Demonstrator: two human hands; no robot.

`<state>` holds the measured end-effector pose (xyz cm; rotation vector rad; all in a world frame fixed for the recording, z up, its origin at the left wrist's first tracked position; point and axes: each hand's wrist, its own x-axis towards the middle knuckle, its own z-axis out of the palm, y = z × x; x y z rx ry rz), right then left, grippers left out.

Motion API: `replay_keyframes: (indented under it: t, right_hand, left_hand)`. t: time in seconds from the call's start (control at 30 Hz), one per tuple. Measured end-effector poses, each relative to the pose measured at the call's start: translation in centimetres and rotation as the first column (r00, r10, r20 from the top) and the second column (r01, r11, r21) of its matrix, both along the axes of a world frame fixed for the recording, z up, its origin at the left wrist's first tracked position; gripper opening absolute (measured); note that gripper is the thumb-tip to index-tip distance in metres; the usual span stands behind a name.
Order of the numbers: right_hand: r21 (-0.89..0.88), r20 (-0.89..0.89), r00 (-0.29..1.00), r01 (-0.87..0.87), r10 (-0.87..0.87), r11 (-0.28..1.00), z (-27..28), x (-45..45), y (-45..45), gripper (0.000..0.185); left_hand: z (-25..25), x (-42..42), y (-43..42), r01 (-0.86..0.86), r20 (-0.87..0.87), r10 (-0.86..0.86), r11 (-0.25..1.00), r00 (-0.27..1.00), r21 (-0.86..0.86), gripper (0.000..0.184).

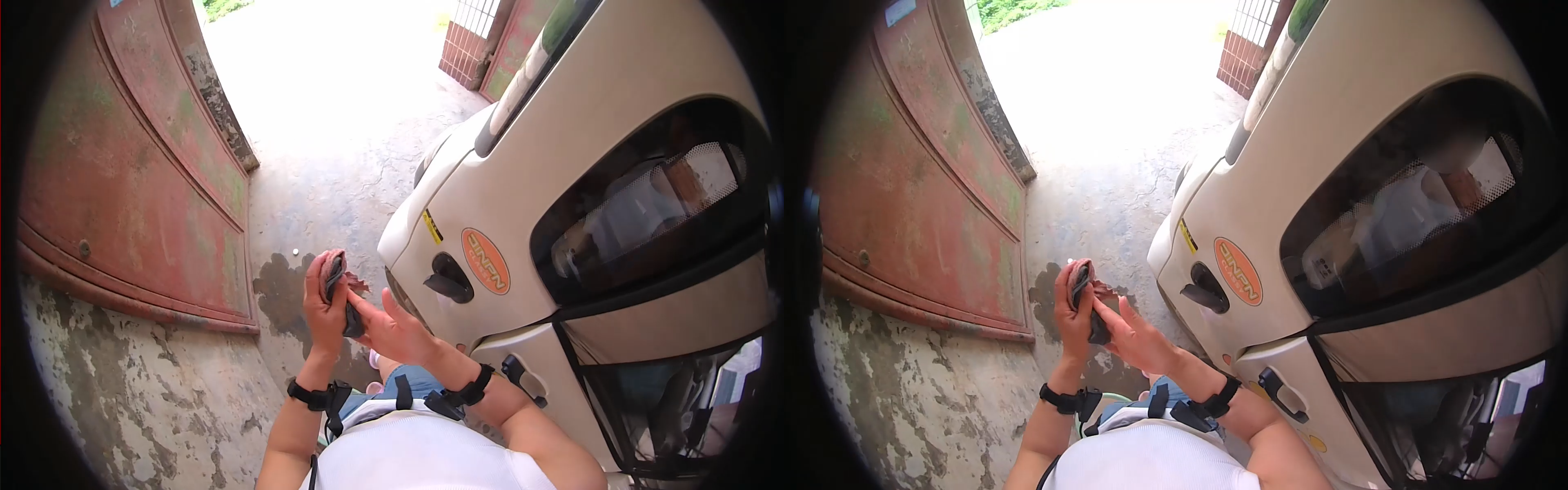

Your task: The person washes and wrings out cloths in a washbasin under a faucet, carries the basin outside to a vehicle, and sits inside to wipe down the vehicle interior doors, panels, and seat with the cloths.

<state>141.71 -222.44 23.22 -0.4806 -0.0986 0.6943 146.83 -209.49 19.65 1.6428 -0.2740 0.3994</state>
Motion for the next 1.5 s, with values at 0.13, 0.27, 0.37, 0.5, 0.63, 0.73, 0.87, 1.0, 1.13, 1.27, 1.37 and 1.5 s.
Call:
replay_keyframes:
  t: [0.13,0.27,0.37,0.5,0.63,0.73,0.87,1.0,1.13,1.27,1.37,1.5]
  right_hand:
    - [-0.328,0.256,0.953,-0.07,0.16,0.942,0.3,2.9,-4.8,0.072]
    - [-0.738,0.253,0.96,0.109,0.123,0.666,0.9,0.8,-10.1,0.051]
    - [-0.876,0.168,0.984,0.175,-0.054,0.45,2.0,-2.8,-12.5,0.042]
    - [-0.988,-0.093,0.936,-0.129,-0.34,-0.085,5.1,-7.9,-12.6,0.036]
    - [-0.386,0.292,0.802,-0.4,-0.522,-0.831,2.3,-11.9,-9.5,0.037]
    - [-0.193,0.293,0.749,-0.563,-0.594,-0.804,0.1,-11.8,-8.4,0.046]
    - [-0.131,0.276,0.704,-0.647,-0.654,-0.751,-1.8,-12.9,-7.9,0.054]
    - [-0.309,0.311,0.625,-0.646,-0.716,-0.698,-3.4,-15.2,-8.5,0.057]
    - [-0.234,0.359,0.695,-0.579,-0.623,-0.781,-3.5,-16.2,-8.0,0.059]
    - [-0.211,0.434,0.69,-0.547,-0.579,-0.81,-3.3,-16.5,-8.8,0.055]
    - [-0.259,0.473,0.659,-0.531,-0.585,-0.807,-3.2,-16.6,-8.0,0.052]
    - [-0.308,0.493,0.659,-0.478,-0.568,-0.823,-3.3,-18.5,-5.7,0.052]
  left_hand:
    - [-1.9,8.7,5.0,-0.1,-0.554,-0.324,0.793,0.767,-0.602,0.031]
    - [-8.1,14.0,11.0,0.008,-0.466,-0.841,0.486,0.274,-0.874,0.04]
    - [-4.6,15.4,7.9,0.087,-0.52,-0.837,0.539,0.173,-0.838,0.039]
    - [-2.8,18.3,2.9,0.301,-0.719,-0.695,0.693,0.034,-0.655,0.029]
    - [0.0,21.2,-2.4,0.459,-0.705,-0.682,0.571,-0.196,-0.68,0.029]
    - [0.8,23.2,-5.0,0.589,-0.65,-0.677,0.383,-0.346,-0.712,0.026]
    - [-0.3,25.4,-5.7,0.699,-0.716,-0.57,0.314,-0.403,-0.643,0.029]
    - [-0.8,25.9,-5.9,0.736,-0.748,-0.514,0.29,-0.42,-0.612,0.048]
    - [-0.2,25.1,-6.2,0.781,-0.75,-0.495,0.203,-0.438,-0.591,0.051]
    - [-0.1,23.3,-6.7,0.782,-0.757,-0.478,0.202,-0.447,-0.589,0.049]
    - [0.6,21.3,-7.5,0.801,-0.75,-0.437,0.104,-0.496,-0.589,0.044]
    - [2.3,18.0,-8.3,0.81,-0.71,-0.461,-0.032,-0.532,-0.586,0.039]
